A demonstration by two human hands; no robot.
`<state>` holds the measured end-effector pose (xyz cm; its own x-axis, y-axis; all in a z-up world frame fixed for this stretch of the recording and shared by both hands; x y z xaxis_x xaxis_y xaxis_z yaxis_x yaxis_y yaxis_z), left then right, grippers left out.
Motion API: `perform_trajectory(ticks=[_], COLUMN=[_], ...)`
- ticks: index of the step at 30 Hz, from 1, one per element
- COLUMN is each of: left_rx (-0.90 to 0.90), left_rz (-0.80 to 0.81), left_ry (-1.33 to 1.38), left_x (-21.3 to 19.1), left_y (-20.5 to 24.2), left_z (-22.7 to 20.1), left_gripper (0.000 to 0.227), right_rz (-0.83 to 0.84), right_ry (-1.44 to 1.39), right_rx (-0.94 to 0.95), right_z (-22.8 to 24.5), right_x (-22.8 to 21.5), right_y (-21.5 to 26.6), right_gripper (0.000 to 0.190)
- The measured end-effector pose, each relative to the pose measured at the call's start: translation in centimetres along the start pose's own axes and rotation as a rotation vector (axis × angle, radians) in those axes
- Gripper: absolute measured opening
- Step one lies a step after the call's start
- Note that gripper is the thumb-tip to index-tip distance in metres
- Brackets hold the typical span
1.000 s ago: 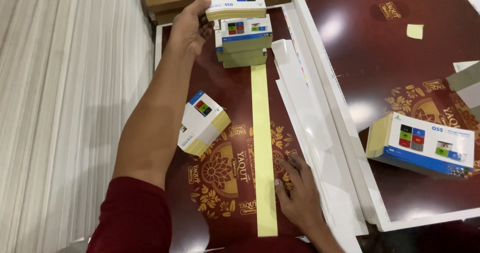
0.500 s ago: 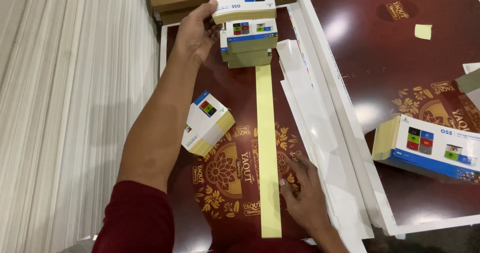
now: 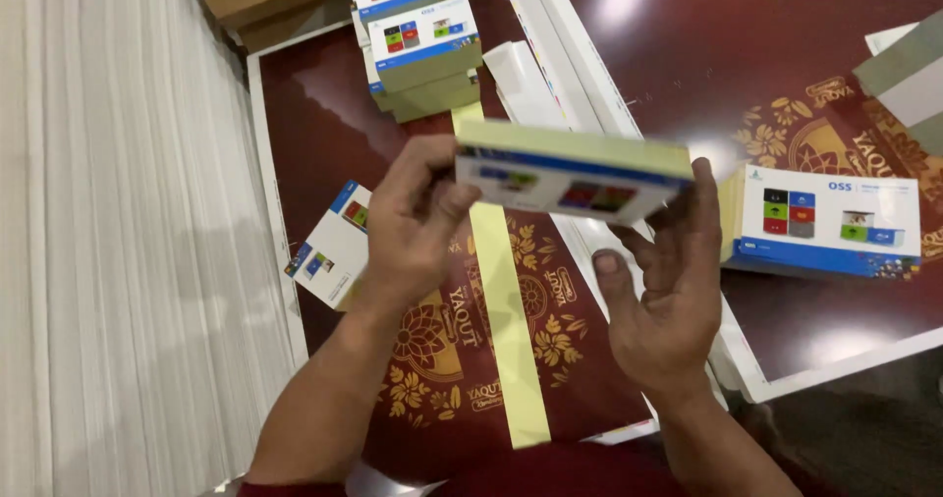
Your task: The person wraps small rectangular boxes with yellow tape on a table. They pick up boxes, apply tape to seal them, and place the wrapped boxes into a white bag. The camera shakes frequently during the process.
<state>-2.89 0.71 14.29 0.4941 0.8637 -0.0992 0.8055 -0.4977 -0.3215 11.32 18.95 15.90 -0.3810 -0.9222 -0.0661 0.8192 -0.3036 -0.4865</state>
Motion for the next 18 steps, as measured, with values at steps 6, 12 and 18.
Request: perform_trajectory(ticks=[6, 12, 18], left_rx=[0.56, 0.711, 0.577], left_rz=[-0.082, -0.155, -0.156], left_ry=[-0.556, -0.764, -0.635], left_x=[2.3, 2.2, 2.6], left_y=[4.3, 6.9, 7.6], left_z=[0.7, 1.7, 3.8], left_gripper=[0.02, 0.03, 0.031], right_rz=[-0.043, 0.022, 0.116], right_ry=[0.198, 0.287, 0.101], right_rx=[-0.159, -0.324, -0.283], right_z=[-5.4, -4.9, -7.5], right_x=[-1.5, -1.6, -2.0], right_y=[3.1, 2.6, 3.0], right_gripper=[0.032, 0.048, 0.035])
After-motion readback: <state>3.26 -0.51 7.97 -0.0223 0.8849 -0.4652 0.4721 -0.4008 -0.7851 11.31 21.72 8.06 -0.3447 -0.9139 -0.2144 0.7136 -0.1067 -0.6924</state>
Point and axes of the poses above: each hand's wrist, its own y-axis away from the middle knuckle, its own x-axis out of the palm, z = x × y, the point moved 2 cm from there along -y, towards the middle knuckle, and after that the axes turned 6 degrees about z, right-handed, at the moved point
